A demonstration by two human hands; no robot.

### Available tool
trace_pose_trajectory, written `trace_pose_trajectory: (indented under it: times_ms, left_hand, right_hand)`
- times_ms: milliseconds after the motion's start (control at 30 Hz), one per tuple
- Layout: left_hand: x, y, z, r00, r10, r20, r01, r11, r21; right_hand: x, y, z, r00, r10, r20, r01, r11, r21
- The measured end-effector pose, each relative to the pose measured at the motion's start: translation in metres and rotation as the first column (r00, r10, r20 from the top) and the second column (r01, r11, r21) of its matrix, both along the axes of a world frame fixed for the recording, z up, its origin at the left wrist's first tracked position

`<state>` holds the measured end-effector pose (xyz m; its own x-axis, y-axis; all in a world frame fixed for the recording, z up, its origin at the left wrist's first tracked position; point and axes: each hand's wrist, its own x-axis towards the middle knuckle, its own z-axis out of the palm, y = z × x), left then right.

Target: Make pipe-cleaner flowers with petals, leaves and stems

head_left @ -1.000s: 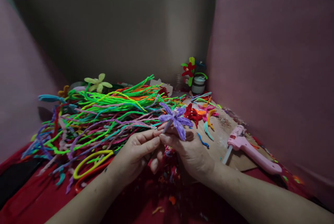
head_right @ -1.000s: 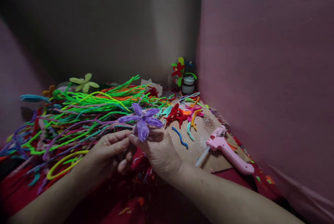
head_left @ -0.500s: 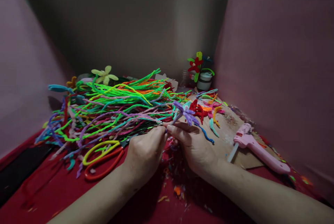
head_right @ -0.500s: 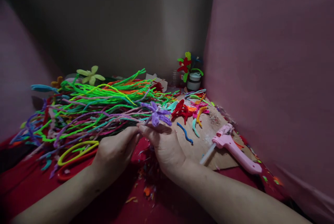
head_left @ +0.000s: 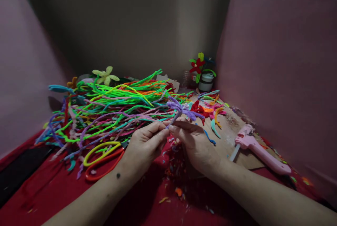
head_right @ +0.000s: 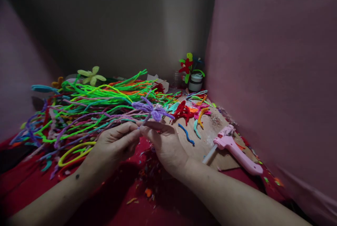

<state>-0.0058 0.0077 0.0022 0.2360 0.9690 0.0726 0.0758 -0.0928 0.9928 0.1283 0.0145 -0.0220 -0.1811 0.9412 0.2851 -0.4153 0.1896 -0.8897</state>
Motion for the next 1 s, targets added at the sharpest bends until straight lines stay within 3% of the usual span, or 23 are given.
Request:
trace_pose_trajectory:
  times_ms: [167, 367, 467, 567, 667, 733, 800, 867, 933, 1000]
  left_hand:
    - [-0.003, 0.002, -0.001, 0.962, -0.100, 0.255, 0.153, 0.969, -0.197]
    - [-0.010, 0.008, -0.006, 0.832, -0.235, 0.502, 0.430, 0.845, -0.318]
    - [-0.012, 0.010, -0.008, 0.821, -0.262, 0.507, 0.457, 0.834, -0.309]
    - [-0.009, 0.008, -0.005, 0.896, -0.263, 0.357, 0.368, 0.891, -0.266]
    - [-0.005, 0.005, -0.003, 0.982, -0.185, 0.021, 0.186, 0.981, -0.062]
    - [-0.003, 0.004, -0.006, 0.973, -0.056, -0.226, 0.105, 0.972, 0.212]
    - [-0.003, 0.004, -0.012, 0.909, 0.105, -0.404, 0.113, 0.870, 0.480]
    - [-0.005, 0.006, -0.019, 0.833, 0.248, -0.495, 0.164, 0.743, 0.649]
    - [-0.008, 0.007, -0.025, 0.782, 0.342, -0.521, 0.204, 0.649, 0.733]
    - [-0.010, 0.008, -0.027, 0.772, 0.377, -0.512, 0.221, 0.596, 0.772]
  right_hand:
    - [0.001, 0.003, -0.003, 1.000, -0.019, -0.019, 0.020, 1.000, 0.022]
    - [0.001, 0.003, -0.001, 0.999, 0.015, 0.040, -0.015, 1.000, -0.010]
    - [-0.001, 0.004, -0.003, 0.998, 0.042, -0.043, -0.043, 0.999, -0.024]
    - [-0.002, 0.005, -0.005, 0.990, 0.030, -0.141, -0.039, 0.997, -0.060]
    - [-0.002, 0.004, -0.004, 0.983, -0.031, -0.181, 0.012, 0.995, -0.104]
    - [-0.002, 0.003, -0.004, 0.982, -0.064, -0.177, 0.040, 0.990, -0.136]
    - [-0.002, 0.003, -0.005, 0.984, -0.076, -0.161, 0.050, 0.986, -0.159]
    - [-0.003, 0.003, -0.005, 0.987, -0.069, -0.146, 0.045, 0.986, -0.160]
    - [-0.004, 0.003, -0.005, 0.989, -0.061, -0.135, 0.041, 0.988, -0.147]
    - [-0.004, 0.002, -0.003, 0.989, -0.075, -0.126, 0.058, 0.990, -0.132]
